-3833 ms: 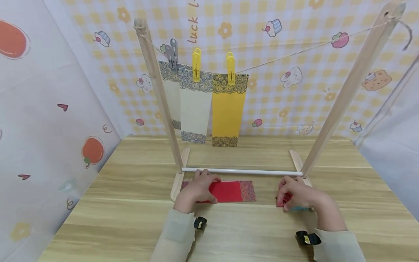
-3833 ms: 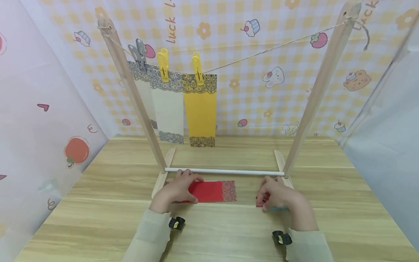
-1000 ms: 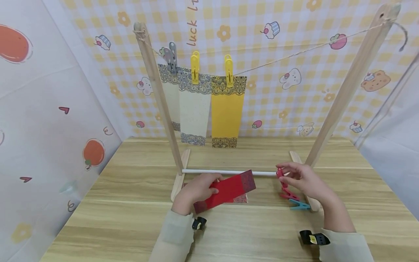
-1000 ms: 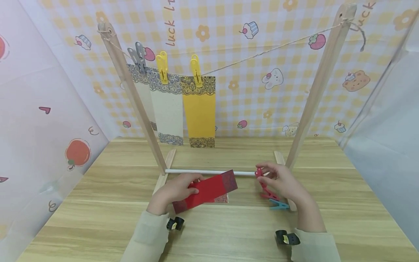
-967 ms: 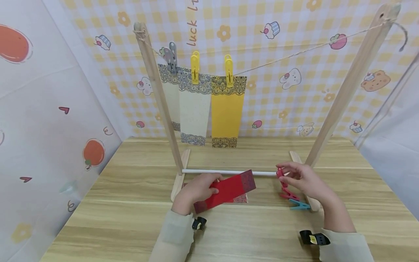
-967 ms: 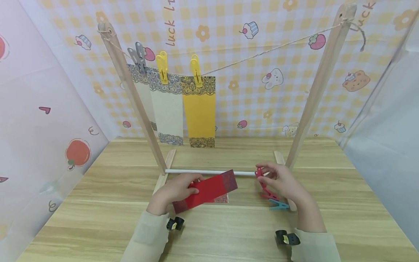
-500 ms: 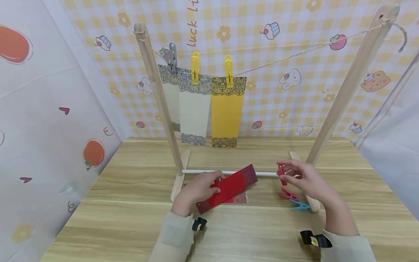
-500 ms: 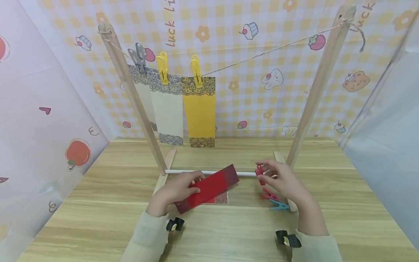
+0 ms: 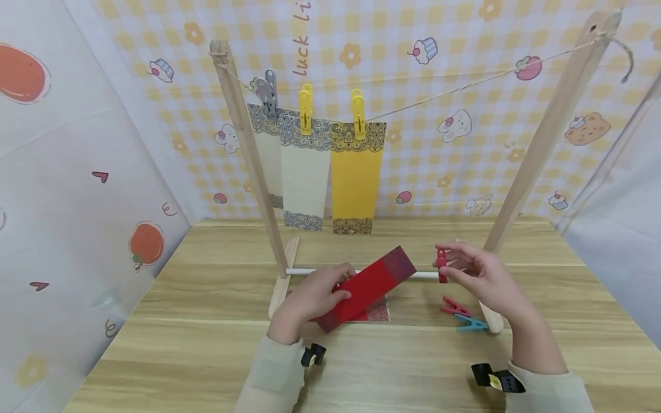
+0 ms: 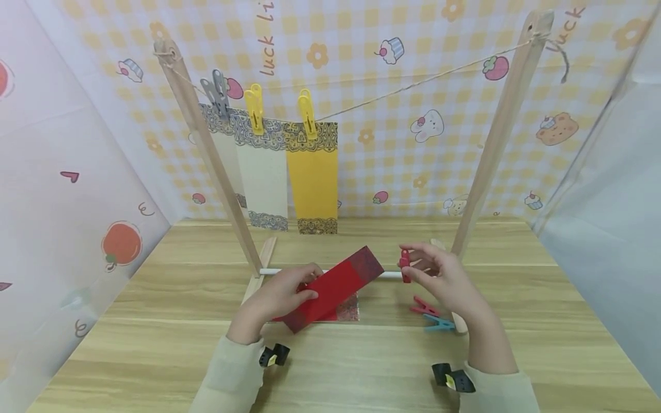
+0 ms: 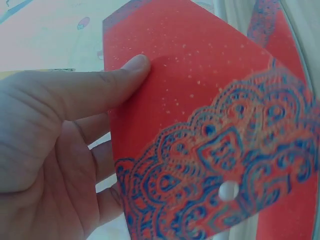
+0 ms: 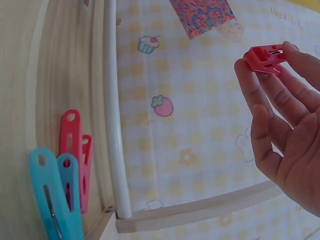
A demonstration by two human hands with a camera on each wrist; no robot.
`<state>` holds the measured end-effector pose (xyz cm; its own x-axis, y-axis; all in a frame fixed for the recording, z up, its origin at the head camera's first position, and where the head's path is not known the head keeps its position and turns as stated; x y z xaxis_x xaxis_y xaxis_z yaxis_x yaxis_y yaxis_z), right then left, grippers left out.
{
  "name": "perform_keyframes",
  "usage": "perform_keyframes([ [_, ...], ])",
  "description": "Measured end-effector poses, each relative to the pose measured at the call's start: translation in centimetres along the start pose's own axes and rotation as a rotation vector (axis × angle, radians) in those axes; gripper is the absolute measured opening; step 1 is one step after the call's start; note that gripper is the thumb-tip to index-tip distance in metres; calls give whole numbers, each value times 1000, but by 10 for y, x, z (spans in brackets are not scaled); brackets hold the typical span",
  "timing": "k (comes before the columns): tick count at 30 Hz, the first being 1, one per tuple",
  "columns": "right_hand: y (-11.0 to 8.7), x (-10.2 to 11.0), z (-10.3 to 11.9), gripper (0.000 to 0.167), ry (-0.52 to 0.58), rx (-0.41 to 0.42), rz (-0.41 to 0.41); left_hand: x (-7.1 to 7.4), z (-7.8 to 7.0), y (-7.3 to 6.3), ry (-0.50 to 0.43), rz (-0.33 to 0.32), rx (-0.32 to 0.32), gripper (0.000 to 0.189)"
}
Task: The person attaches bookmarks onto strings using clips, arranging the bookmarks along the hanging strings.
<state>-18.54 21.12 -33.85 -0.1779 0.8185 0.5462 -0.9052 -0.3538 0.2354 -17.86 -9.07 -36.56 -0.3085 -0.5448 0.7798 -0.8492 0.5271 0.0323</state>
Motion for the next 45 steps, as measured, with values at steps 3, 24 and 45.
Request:
perform_keyframes([
  [3, 1, 0, 6, 39, -2, 26, -25, 4, -3, -1, 3, -19, -9, 25],
  [24, 15, 0, 42, 43, 139, 150, -157, 21, -20, -1, -28, -199, -118, 27],
  [45, 41, 23, 98, 49, 428, 386, -181, 45, -48, 19, 37, -375, -304, 24],
])
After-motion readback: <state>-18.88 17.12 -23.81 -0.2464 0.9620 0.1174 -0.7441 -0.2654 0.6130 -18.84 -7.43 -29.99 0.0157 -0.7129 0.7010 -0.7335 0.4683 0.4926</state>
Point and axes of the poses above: each hand's wrist, its own y-axis towards the middle knuckle, its own x-axis out of the back of the hand, z = x × y, the point moved 3 cm from there along y, towards the middle knuckle, and after that the axes turned 5 degrees about -x, right-handed, at the moved point
